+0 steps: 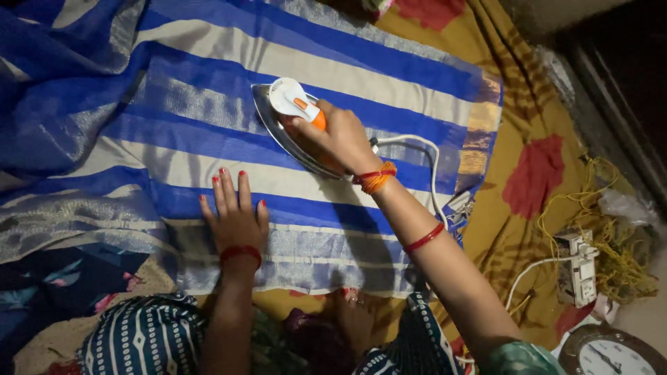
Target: Ironing and folding a blue and silver striped saree on a flat surface.
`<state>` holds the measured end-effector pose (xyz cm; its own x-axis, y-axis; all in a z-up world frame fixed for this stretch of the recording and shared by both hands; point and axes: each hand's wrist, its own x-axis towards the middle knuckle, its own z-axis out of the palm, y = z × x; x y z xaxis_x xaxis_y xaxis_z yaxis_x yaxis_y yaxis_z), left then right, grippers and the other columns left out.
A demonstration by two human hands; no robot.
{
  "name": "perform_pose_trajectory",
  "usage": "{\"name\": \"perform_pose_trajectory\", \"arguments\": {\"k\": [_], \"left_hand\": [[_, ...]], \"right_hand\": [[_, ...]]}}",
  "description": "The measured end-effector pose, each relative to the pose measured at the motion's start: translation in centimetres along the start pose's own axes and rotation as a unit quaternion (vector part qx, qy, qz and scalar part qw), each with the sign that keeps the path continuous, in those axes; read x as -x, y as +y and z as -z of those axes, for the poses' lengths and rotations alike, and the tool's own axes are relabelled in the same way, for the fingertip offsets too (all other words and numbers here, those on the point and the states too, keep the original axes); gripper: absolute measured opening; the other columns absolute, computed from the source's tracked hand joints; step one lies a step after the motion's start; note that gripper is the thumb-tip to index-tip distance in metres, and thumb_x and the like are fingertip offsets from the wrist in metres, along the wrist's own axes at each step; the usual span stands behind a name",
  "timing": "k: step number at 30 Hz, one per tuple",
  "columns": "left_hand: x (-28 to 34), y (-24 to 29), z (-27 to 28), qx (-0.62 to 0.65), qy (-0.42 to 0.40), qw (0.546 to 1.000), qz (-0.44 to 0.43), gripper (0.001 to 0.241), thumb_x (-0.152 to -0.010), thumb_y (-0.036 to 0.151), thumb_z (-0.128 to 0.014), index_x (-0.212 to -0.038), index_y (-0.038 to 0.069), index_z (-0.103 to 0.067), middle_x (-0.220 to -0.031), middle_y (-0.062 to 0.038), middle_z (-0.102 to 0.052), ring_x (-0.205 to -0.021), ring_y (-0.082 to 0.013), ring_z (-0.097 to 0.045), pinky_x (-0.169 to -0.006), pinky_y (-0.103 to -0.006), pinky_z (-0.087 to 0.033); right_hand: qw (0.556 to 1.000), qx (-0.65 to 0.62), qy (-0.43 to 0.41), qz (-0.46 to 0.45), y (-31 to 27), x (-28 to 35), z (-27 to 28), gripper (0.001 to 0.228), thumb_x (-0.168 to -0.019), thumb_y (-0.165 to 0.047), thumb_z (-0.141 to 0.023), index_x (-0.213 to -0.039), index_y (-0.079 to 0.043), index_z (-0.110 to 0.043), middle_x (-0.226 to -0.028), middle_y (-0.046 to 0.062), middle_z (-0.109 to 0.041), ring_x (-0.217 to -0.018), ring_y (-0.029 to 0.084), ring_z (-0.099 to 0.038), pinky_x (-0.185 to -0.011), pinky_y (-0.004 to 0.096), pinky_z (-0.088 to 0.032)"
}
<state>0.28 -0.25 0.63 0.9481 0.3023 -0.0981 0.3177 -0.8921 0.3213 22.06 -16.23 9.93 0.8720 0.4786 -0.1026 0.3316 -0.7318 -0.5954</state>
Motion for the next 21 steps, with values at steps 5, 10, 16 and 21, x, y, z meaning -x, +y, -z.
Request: {"name": "perform_pose_trajectory", "arguments": {"k": [5,10,16,21], "left_hand": [[0.3,-0.3,-0.4,0.000,0.013,1.000,-0.014,0.074,-0.097,0.040,-0.056,-0.162,0.013,-0.035,-0.170,-0.020,-0.025,-0.157,-0.0355,-0.025,-0.124,-0.0618,-0.014],[-0.1,-0.7,-0.7,0.001,0.005,1.000,-0.011,0.071,-0.098,0.041,-0.055,-0.160,0.013,-0.037,-0.169,-0.020,-0.025,-0.156,-0.0358,-0.025,-0.122,-0.0638,-0.017],[0.3,-1.0,-1.7,-0.010,0.028,0.999,-0.028,0.070,-0.098,0.041,-0.056,-0.161,0.014,-0.038,-0.169,-0.019,-0.028,-0.157,-0.0337,-0.025,-0.124,-0.0622,-0.017],[0.1,-0.4,-0.6,-0.007,0.031,0.999,-0.018,0.074,-0.095,0.040,-0.060,-0.161,0.013,-0.041,-0.170,-0.020,-0.029,-0.157,-0.0339,-0.026,-0.124,-0.0612,-0.015]], "right_hand": [[1.000,0.018,0.013,-0.008,-1.1,-2.4,-0.4,0.056,-0.094,-0.056,-0.065,-0.103,-0.001,-0.069,-0.077,0.027,-0.069,-0.075,0.045,-0.070,-0.068,0.051,-0.053],[0.996,0.008,0.070,0.045,-0.6,-7.3,-1.7,0.054,-0.095,-0.053,-0.065,-0.107,-0.001,-0.070,-0.082,0.027,-0.070,-0.078,0.046,-0.069,-0.068,0.051,-0.053],[0.997,0.013,0.079,0.016,-0.4,-7.6,-1.9,0.055,-0.094,-0.054,-0.067,-0.100,0.001,-0.069,-0.081,0.027,-0.070,-0.078,0.045,-0.070,-0.067,0.050,-0.053],[0.999,-0.005,0.031,0.009,-0.3,-2.3,-1.1,0.059,-0.093,-0.058,-0.066,-0.104,0.000,-0.069,-0.079,0.027,-0.070,-0.078,0.046,-0.070,-0.069,0.051,-0.053]]}}
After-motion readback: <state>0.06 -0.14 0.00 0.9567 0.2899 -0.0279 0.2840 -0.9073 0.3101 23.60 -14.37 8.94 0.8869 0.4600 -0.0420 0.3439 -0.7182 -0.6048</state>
